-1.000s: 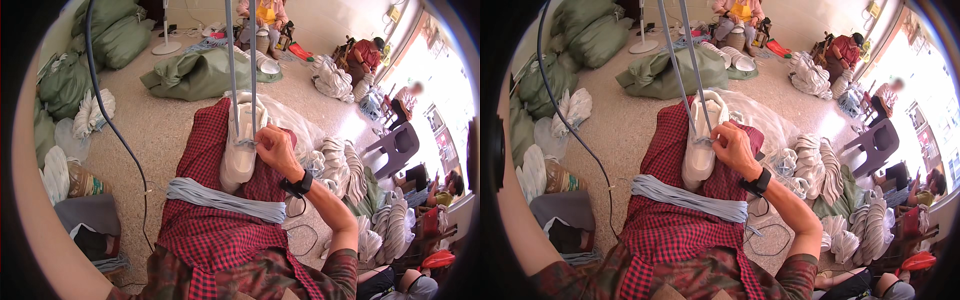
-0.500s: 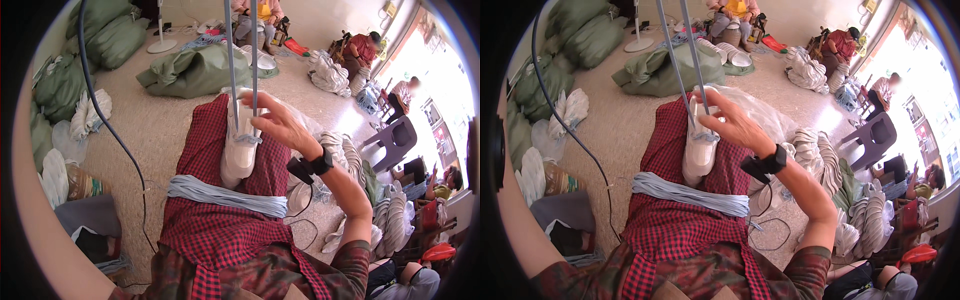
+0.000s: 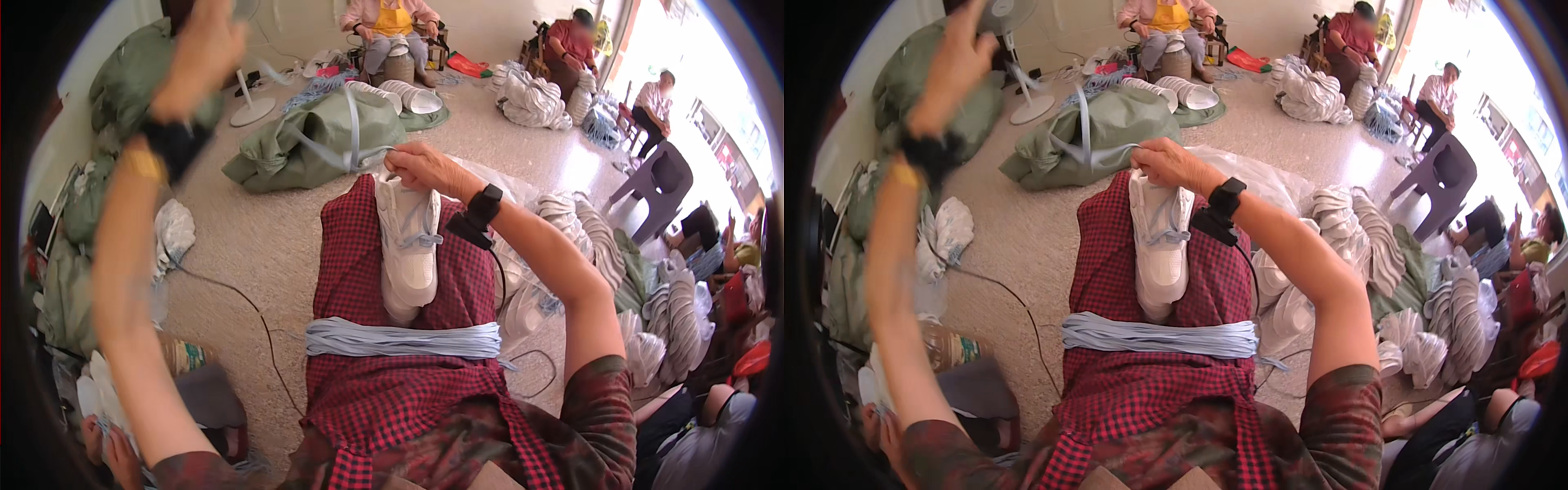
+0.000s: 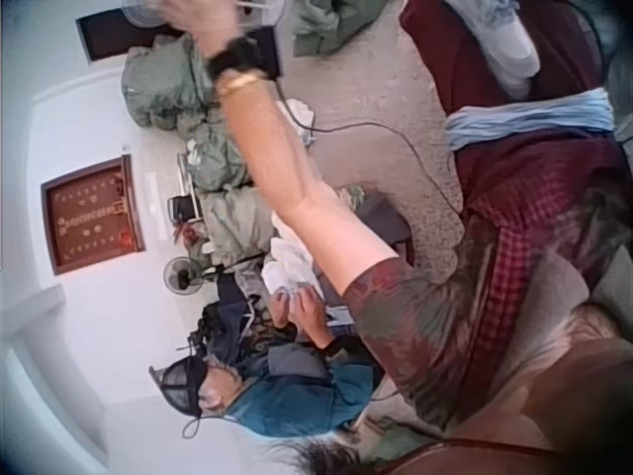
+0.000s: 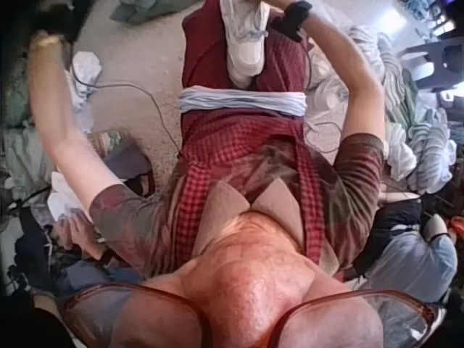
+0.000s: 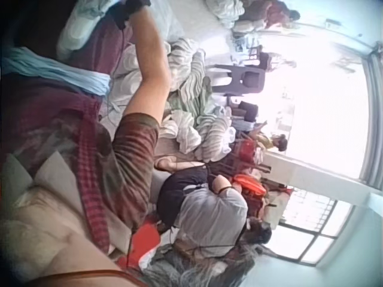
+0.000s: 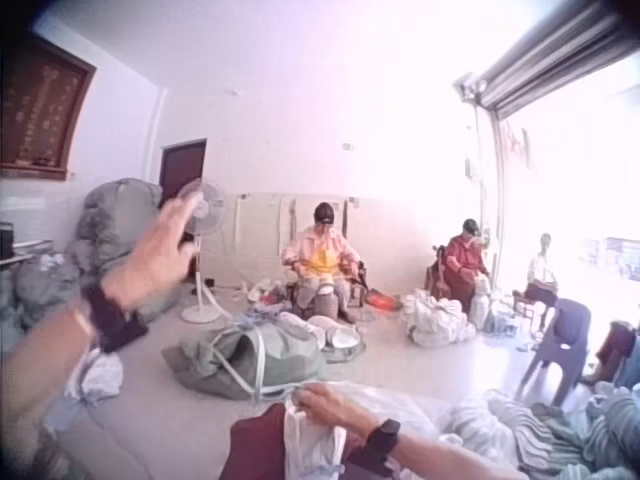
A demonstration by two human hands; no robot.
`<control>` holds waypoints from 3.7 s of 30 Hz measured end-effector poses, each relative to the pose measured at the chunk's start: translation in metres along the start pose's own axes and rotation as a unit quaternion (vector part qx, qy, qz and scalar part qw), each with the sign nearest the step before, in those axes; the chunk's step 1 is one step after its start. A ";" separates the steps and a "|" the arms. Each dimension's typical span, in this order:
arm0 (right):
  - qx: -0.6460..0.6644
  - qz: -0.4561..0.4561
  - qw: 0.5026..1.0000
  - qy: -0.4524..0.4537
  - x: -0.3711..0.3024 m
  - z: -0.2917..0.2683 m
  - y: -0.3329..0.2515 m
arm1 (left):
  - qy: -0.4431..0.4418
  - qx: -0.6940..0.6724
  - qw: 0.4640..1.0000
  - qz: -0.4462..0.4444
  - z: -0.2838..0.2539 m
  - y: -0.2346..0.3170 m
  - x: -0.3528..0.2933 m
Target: Insert and thread laces through the eyelets of a shoe.
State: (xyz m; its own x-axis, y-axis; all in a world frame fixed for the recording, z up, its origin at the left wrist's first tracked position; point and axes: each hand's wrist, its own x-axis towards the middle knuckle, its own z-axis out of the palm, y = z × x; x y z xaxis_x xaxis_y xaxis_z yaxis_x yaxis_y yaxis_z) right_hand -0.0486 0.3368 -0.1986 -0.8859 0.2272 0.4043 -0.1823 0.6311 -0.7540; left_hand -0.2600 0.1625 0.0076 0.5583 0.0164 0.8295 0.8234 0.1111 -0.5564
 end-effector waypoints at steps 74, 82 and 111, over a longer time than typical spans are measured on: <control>0.268 0.070 0.960 -0.049 0.001 0.030 0.025 | -0.392 -0.397 0.749 -0.356 -0.074 0.272 -0.124; 0.392 0.147 0.908 -0.007 -0.002 0.018 0.014 | -0.335 -0.400 0.745 -0.417 -0.066 0.257 -0.124; 0.513 -0.144 0.833 0.152 -0.006 -0.063 -0.077 | -0.081 -0.669 0.192 -0.713 -0.012 0.150 -0.162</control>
State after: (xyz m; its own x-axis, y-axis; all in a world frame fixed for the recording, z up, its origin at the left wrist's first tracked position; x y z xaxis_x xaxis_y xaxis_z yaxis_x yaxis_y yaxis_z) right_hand -0.0021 0.3331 -0.1105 -0.6228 0.4517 0.6389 -0.7743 -0.2386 -0.5861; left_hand -0.2261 0.1649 -0.2111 -0.2532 0.9607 0.1137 -0.5239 -0.2350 0.8187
